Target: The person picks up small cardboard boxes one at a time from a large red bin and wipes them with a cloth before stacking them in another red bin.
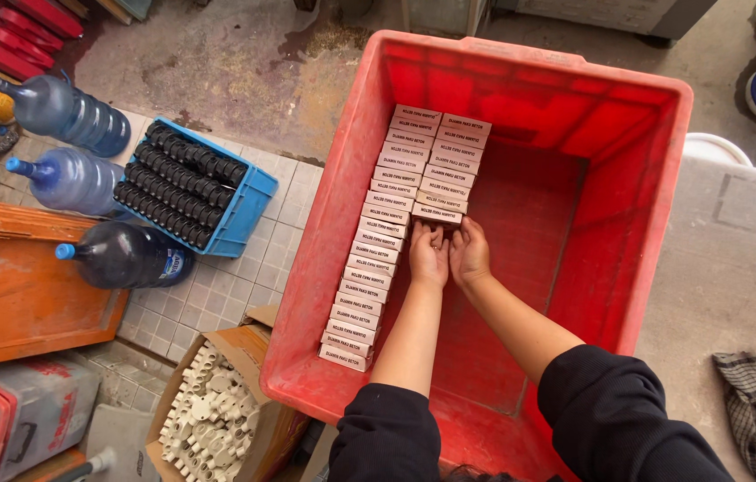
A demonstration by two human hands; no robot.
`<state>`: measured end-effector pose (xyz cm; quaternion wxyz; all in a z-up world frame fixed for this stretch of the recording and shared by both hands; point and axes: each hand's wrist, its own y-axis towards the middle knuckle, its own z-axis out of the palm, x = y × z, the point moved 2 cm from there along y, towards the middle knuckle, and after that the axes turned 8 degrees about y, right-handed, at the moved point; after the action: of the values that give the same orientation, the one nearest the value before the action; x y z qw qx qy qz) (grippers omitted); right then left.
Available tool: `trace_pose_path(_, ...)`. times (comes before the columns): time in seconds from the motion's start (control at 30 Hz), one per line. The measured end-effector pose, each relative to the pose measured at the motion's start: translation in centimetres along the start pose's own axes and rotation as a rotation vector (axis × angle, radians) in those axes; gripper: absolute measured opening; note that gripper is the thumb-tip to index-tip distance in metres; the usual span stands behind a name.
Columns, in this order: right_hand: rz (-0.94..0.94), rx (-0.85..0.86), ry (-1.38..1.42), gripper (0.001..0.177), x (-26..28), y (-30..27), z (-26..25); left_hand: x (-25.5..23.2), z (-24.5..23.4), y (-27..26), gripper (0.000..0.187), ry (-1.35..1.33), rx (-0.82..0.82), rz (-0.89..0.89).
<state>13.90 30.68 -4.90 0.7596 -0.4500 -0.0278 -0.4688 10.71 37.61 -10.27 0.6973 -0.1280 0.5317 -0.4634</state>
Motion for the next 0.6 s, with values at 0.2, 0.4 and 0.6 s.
trace_pose_path(0.2, -0.011, -0.135, -0.021, 0.063, 0.4, 1.5, -2.3, 0.3, -1.5, 0.5, 0.071, -0.059, -0.012, -0.055)
trace_pose_path(0.4, 0.144, -0.112, 0.003, 0.089, 1.7, -2.2, 0.9, -4.2, 3.5, -5.3, 0.068, -0.063, 0.079, -0.093)
trace_pose_path(0.6, 0.201, -0.027, -0.094, 0.084, 3.9, -5.0, 4.8, -4.8, 3.5, -4.9, 0.069, -0.028, 0.063, -0.114)
